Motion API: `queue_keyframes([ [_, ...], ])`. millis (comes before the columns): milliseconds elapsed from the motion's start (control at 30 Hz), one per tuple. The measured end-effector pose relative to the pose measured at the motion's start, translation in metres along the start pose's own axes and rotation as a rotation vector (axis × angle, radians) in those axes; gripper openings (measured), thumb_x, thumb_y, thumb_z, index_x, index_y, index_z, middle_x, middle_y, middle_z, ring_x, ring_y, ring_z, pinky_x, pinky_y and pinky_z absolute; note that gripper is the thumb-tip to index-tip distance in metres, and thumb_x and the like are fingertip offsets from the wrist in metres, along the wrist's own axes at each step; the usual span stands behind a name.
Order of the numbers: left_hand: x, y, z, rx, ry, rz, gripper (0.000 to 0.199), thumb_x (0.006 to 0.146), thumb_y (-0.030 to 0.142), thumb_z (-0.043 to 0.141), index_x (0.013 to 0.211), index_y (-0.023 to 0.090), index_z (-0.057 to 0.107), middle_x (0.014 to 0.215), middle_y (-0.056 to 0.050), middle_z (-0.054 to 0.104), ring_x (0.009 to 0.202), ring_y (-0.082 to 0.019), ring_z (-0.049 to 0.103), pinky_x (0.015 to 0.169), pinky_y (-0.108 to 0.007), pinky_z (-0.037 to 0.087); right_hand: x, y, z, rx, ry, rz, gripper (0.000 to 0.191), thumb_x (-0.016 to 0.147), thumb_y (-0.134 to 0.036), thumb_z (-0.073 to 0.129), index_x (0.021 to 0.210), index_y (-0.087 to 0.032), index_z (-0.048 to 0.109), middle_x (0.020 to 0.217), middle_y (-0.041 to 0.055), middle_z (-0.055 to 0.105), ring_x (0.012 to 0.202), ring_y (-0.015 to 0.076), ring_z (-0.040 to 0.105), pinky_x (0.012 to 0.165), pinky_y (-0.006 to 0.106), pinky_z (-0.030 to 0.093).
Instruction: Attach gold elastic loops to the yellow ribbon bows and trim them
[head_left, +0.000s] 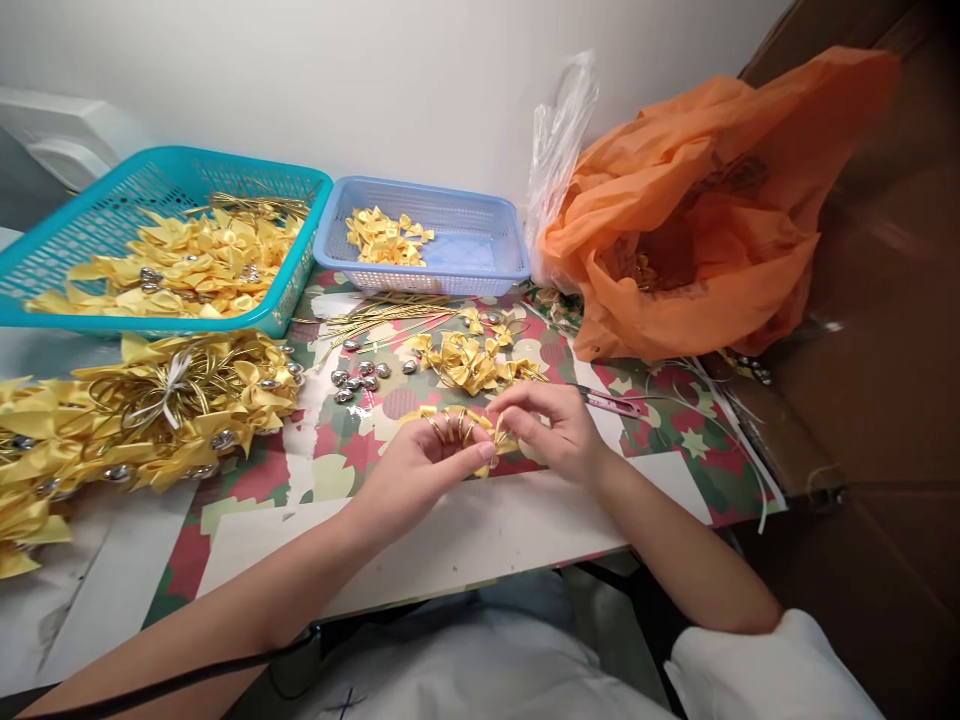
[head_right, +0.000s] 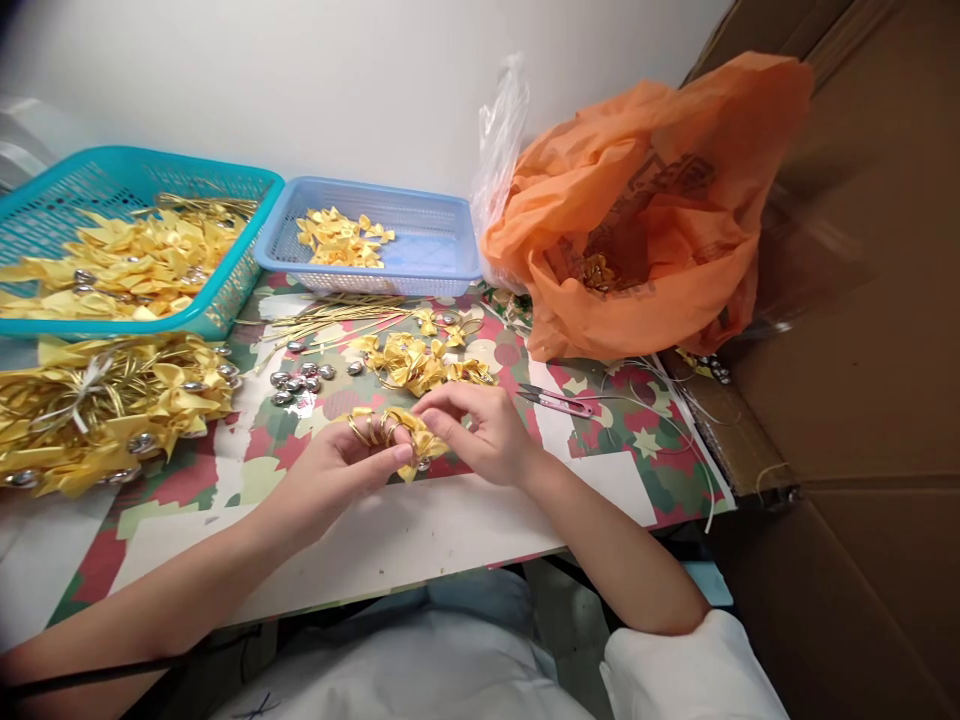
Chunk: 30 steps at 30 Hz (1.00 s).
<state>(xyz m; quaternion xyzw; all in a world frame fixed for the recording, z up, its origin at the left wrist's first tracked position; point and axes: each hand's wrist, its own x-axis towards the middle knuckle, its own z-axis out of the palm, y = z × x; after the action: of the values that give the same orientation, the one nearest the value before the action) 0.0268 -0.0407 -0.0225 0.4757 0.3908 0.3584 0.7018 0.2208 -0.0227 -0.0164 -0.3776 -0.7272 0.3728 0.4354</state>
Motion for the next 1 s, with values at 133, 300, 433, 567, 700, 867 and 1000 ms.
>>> queue_keyframes([
  [133, 0.001, 0.002, -0.002, 0.036, -0.023, -0.059, 0.033, 0.082, 0.046, 0.071, 0.072, 0.016, 0.064, 0.058, 0.004, 0.048, 0.049, -0.007, 0.031, 0.046, -0.023, 0.023, 0.005, 0.006, -0.012, -0.065, 0.258, 0.095, 0.018, 0.093, -0.033, 0.056, 0.089, -0.02, 0.068, 0.072, 0.0005, 0.065, 0.063, 0.0125, 0.06, 0.059, 0.025, 0.048],
  [300, -0.001, 0.004, 0.0, 0.092, 0.041, 0.026, 0.025, 0.082, 0.041, 0.071, 0.078, 0.018, 0.062, 0.068, 0.001, 0.058, 0.055, -0.01, 0.045, 0.05, -0.023, 0.033, 0.009, 0.007, -0.021, -0.19, 0.299, 0.06, 0.015, 0.088, -0.028, 0.059, 0.076, -0.02, 0.064, 0.066, -0.001, 0.061, 0.058, 0.0119, 0.054, 0.055, 0.025, 0.044],
  [433, -0.007, -0.003, 0.003, 0.445, -0.145, 0.285, 0.019, 0.083, 0.035, 0.07, 0.094, 0.021, 0.064, 0.08, -0.003, 0.067, 0.065, -0.016, 0.057, 0.06, -0.028, 0.044, 0.009, 0.003, -0.021, -0.301, 0.301, 0.025, 0.021, 0.088, -0.028, 0.058, 0.068, -0.02, 0.057, 0.06, -0.0023, 0.055, 0.054, 0.0113, 0.049, 0.054, 0.025, 0.04],
  [567, -0.009, -0.018, 0.01, 0.958, -0.438, 0.626, 0.011, 0.088, 0.023, 0.061, 0.097, 0.021, 0.066, 0.103, -0.011, 0.071, 0.094, -0.026, 0.064, 0.082, -0.039, 0.049, 0.01, 0.007, -0.021, -0.362, 0.331, 0.032, 0.023, 0.088, -0.028, 0.057, 0.066, -0.02, 0.056, 0.059, -0.0026, 0.054, 0.053, 0.0113, 0.047, 0.054, 0.025, 0.039],
  [700, -0.007, -0.028, 0.017, 1.226, -0.46, 0.66, 0.009, 0.091, 0.018, 0.054, 0.096, 0.018, 0.062, 0.1, -0.012, 0.068, 0.089, -0.027, 0.063, 0.072, -0.037, 0.05, 0.012, 0.015, -0.027, -0.496, 0.312, 0.108, 0.019, 0.086, -0.025, 0.058, 0.068, -0.02, 0.058, 0.06, -0.0021, 0.055, 0.054, 0.0117, 0.046, 0.055, 0.026, 0.037],
  [867, -0.001, -0.036, 0.02, 1.175, -0.388, 0.652, 0.023, 0.094, 0.014, 0.043, 0.076, 0.021, 0.054, 0.078, -0.006, 0.059, 0.069, -0.022, 0.055, 0.06, -0.033, 0.042, 0.013, 0.02, -0.043, -0.618, 0.073, 0.204, 0.014, 0.08, -0.032, 0.071, 0.079, -0.02, 0.065, 0.071, 0.0006, 0.061, 0.072, 0.0177, 0.054, 0.068, 0.029, 0.04],
  [1000, -0.003, -0.033, 0.018, 1.048, -0.368, 0.539, 0.021, 0.095, 0.017, 0.043, 0.076, 0.022, 0.049, 0.079, -0.005, 0.057, 0.07, -0.021, 0.051, 0.063, -0.033, 0.039, 0.013, 0.019, -0.054, -0.621, -0.061, 0.128, 0.017, 0.077, -0.032, 0.077, 0.075, -0.02, 0.065, 0.087, 0.0036, 0.066, 0.087, 0.0213, 0.056, 0.08, 0.034, 0.041],
])
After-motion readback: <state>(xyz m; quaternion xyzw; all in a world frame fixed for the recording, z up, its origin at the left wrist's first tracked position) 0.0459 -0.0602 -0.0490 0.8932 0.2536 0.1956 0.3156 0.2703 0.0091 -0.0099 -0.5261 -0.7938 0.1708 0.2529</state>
